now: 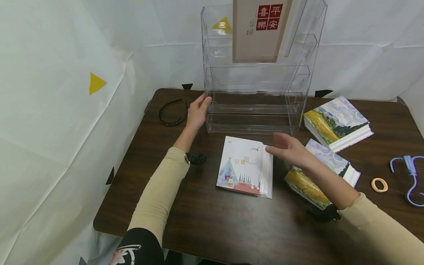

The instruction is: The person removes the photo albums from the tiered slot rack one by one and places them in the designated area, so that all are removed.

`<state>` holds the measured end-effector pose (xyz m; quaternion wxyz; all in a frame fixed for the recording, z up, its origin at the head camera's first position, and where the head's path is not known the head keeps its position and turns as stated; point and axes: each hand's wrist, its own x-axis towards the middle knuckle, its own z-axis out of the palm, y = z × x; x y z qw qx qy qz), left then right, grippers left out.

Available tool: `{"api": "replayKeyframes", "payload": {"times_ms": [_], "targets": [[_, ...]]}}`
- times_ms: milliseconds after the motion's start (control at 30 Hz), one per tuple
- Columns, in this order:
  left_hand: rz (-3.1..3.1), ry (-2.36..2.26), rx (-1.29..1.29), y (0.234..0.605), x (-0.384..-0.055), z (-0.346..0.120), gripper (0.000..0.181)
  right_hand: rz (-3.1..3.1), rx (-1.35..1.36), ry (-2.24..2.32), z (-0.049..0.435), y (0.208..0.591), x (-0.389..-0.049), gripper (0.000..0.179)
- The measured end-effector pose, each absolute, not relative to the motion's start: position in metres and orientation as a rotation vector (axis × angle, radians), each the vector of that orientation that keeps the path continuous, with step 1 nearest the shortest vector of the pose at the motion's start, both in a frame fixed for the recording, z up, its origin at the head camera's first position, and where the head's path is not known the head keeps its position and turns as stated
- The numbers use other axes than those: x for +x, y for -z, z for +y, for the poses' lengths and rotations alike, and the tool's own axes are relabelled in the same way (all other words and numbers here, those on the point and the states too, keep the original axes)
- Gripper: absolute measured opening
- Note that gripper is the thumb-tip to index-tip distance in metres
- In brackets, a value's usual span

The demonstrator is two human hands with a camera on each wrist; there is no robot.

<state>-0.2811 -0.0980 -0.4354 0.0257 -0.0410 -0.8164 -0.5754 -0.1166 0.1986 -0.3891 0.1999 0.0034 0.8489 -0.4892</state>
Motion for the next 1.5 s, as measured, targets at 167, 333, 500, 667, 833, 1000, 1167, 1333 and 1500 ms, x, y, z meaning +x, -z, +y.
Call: {"api": "replayKeyframes", "payload": {"times_ms": [167, 333, 500, 667, 833, 1000, 1167, 1333, 1500], "targets": [[-2.534, 1.732, -0.155, 0.436, -0.282, -0.098, 0.054, 2.827, 0.055, 1.427, 0.219, 0.374, -0.136, 0.064], [-2.531, 1.726, -0.148, 0.436, -0.283, -0.099, 0.054, 3.127, 0.192, 1.399, 0.238, 0.366, -0.163, 0.057], [-2.521, 1.751, -0.152, 0.436, -0.282, -0.099, 0.055, 3.054, 0.215, 1.332, 0.250, 0.373, -0.184, 0.077], [-2.528, 1.756, -0.145, 0.436, -0.282, -0.098, 0.056, 2.963, 0.137, 1.302, 0.257, 0.386, -0.198, 0.081], [-2.532, 1.762, -0.141, 0.436, -0.282, -0.098, 0.056, 2.992, 0.147, 1.294, 0.258, 0.395, -0.205, 0.072], [-2.528, 1.772, -0.126, 0.435, -0.281, -0.098, 0.056, 3.004, 0.163, 1.271, 0.258, 0.397, -0.207, 0.071], [-2.522, 1.777, -0.073, 0.436, -0.280, -0.096, 0.056, 3.011, 0.178, 1.232, 0.259, 0.397, -0.208, 0.072], [-2.409, 1.698, -0.032, 0.439, -0.276, -0.088, 0.057, 3.007, 0.199, 1.204, 0.259, 0.397, -0.208, 0.071], [-2.118, 1.499, -0.052, 0.417, -0.277, -0.075, 0.051, 2.997, 0.212, 1.186, 0.258, 0.396, -0.209, 0.072]]}}
